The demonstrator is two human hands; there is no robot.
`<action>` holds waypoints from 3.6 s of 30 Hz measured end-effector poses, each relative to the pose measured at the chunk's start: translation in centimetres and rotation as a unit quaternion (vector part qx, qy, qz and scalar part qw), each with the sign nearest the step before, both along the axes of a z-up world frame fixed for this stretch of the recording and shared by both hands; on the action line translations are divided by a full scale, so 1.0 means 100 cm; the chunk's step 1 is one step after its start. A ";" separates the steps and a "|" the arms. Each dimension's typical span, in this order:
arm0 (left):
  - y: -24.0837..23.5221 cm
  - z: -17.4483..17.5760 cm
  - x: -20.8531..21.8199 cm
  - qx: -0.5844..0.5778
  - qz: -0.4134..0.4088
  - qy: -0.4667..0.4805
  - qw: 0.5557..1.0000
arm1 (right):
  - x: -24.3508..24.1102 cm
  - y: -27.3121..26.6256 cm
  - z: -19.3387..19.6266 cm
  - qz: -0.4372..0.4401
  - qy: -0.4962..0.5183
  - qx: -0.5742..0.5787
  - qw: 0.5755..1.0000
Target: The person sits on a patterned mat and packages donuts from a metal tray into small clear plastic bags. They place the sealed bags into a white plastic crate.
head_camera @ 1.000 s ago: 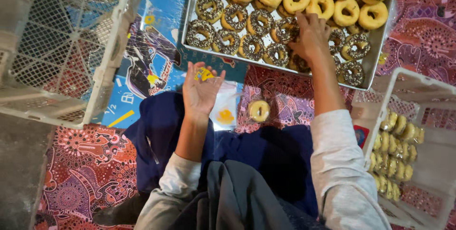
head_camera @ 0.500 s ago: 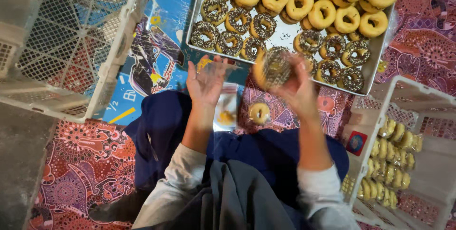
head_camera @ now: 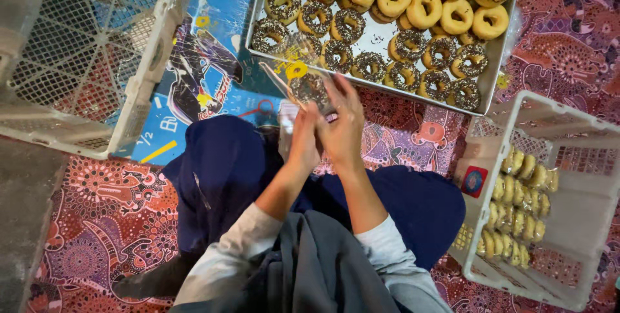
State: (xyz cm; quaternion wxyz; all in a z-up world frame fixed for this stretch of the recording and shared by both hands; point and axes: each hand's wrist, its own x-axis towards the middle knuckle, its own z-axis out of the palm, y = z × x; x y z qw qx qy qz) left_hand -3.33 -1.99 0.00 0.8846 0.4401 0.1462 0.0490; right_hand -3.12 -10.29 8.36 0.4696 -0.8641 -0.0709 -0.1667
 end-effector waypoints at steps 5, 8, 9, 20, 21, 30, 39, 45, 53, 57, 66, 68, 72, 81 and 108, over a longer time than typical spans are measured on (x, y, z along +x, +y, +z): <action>0.065 0.026 -0.044 0.587 0.016 -0.299 0.752 | -0.003 -0.001 -0.016 0.089 0.075 0.111 0.987; 0.097 0.032 -0.051 0.613 0.002 -0.348 0.709 | -0.019 0.003 -0.024 0.195 0.167 0.211 0.943; 0.104 0.033 -0.053 0.618 0.026 -0.336 0.711 | -0.020 0.006 -0.024 0.227 0.210 0.254 0.917; 0.151 0.047 -0.134 0.460 0.140 -0.021 0.877 | -0.067 0.067 0.000 0.247 0.107 0.030 0.963; 0.157 0.047 -0.139 0.421 0.135 -0.013 0.897 | -0.073 0.076 0.002 0.252 0.067 0.058 0.964; 0.179 0.018 -0.149 0.370 0.141 0.044 0.917 | -0.077 0.119 0.008 0.325 -0.142 -0.059 0.933; 0.170 0.029 -0.156 0.490 0.130 -0.050 0.861 | -0.020 0.112 -0.048 0.263 0.166 -0.020 0.950; 0.149 0.047 -0.145 0.309 0.265 -0.060 0.911 | -0.072 0.079 -0.084 0.440 0.338 0.225 0.801; 0.188 0.008 -0.144 0.162 0.153 0.113 0.968 | -0.079 0.108 -0.130 0.313 0.423 0.330 0.784; 0.191 -0.012 -0.153 0.215 0.112 0.085 0.967 | -0.076 0.108 -0.108 0.261 0.206 0.147 0.932; 0.175 0.004 -0.150 0.399 0.205 -0.071 0.891 | -0.071 0.108 -0.062 0.184 0.093 0.174 0.963; 0.174 0.000 -0.160 0.371 0.205 -0.044 0.904 | -0.079 0.104 -0.062 0.223 0.087 0.139 0.961; 0.174 -0.014 -0.179 0.392 0.179 -0.022 0.902 | -0.083 0.099 -0.075 0.288 0.184 0.081 0.936; 0.173 -0.012 -0.177 0.391 0.163 -0.001 0.906 | -0.071 0.078 -0.086 0.415 0.072 0.241 0.875; 0.019 -0.084 -0.089 0.551 -0.147 -0.077 0.818 | -0.087 -0.073 -0.260 -0.079 0.430 0.217 0.873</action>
